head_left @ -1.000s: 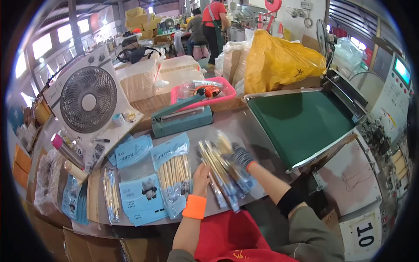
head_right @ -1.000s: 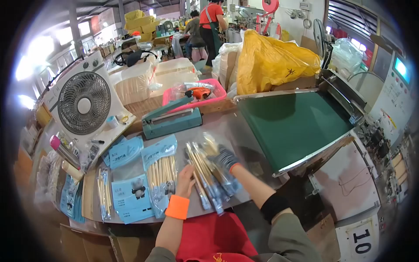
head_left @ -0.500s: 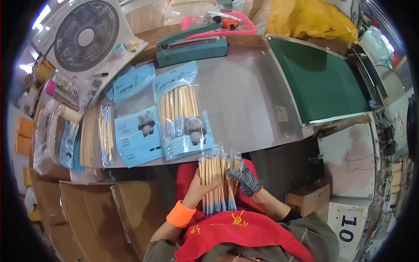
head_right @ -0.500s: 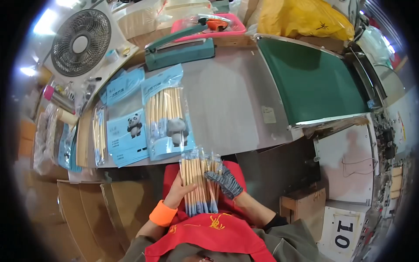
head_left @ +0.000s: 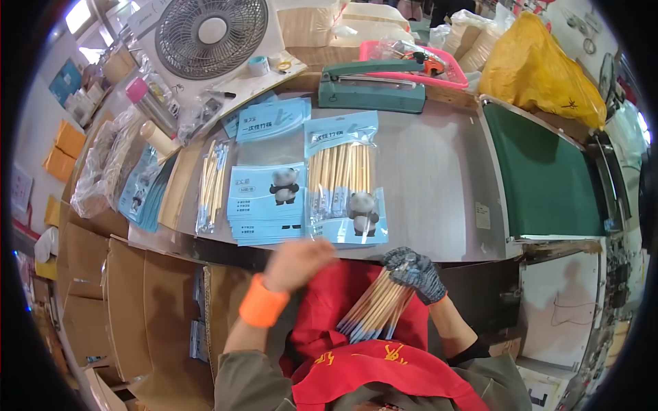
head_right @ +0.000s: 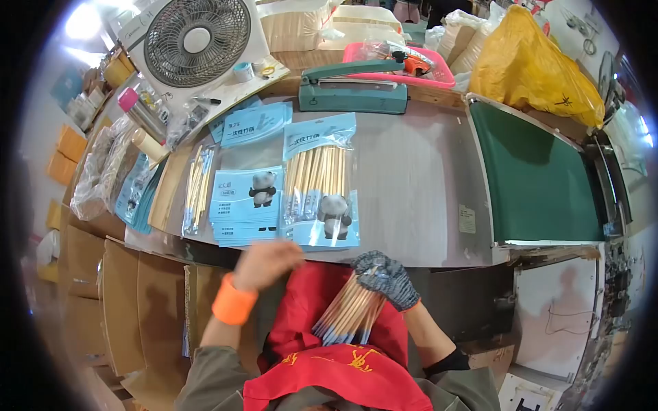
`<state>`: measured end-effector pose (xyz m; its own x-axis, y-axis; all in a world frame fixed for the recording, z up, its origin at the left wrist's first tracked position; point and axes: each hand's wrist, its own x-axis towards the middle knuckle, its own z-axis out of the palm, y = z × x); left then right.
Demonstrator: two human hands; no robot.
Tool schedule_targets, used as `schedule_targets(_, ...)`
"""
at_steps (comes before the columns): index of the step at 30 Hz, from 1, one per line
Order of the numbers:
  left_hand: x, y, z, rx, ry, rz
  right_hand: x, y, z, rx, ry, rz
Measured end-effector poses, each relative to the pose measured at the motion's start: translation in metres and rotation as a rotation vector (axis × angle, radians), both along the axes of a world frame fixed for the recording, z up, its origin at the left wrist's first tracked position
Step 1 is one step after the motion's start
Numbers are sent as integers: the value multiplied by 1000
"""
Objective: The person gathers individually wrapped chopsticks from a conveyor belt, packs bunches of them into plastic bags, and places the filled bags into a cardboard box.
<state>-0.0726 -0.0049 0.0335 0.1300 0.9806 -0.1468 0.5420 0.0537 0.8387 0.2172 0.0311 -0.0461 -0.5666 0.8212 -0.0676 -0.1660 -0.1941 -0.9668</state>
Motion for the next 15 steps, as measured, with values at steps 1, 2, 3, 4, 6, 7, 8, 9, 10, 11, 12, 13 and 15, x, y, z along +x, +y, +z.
schedule_targets(1,-32,17,2,142,25,169,0,0,-4,-34,79,-22)
schedule_targets(2,-70,38,-12,318,109,220,-3,-1,1,-103,121,-36)
schedule_targets(3,-103,55,-23,364,240,184,-7,-1,9,-98,127,-38)
schedule_targets(4,-127,70,-33,412,369,148,-11,-1,18,-91,43,-37)
schedule_targets(6,-154,94,-56,304,404,138,-15,0,30,-121,-47,-44)
schedule_targets(7,-155,100,-59,178,446,128,-13,-1,28,-121,-53,-53)
schedule_targets(8,-156,106,-61,148,518,154,-11,-1,24,-106,-51,-59)
schedule_targets(9,-159,110,-62,151,516,151,-10,0,22,-92,-48,-62)
schedule_targets(10,-162,112,-61,164,484,146,-9,-1,22,-91,-49,-66)
schedule_targets(11,-163,114,-61,177,452,140,-8,-2,22,-106,-49,-76)
schedule_targets(12,-161,114,-63,179,452,133,-7,-3,22,-122,-48,-89)
schedule_targets(13,-149,110,-51,345,488,231,-5,-3,21,-120,-46,-99)
schedule_targets(15,-114,99,-18,514,514,312,0,-3,15,-90,-38,-70)
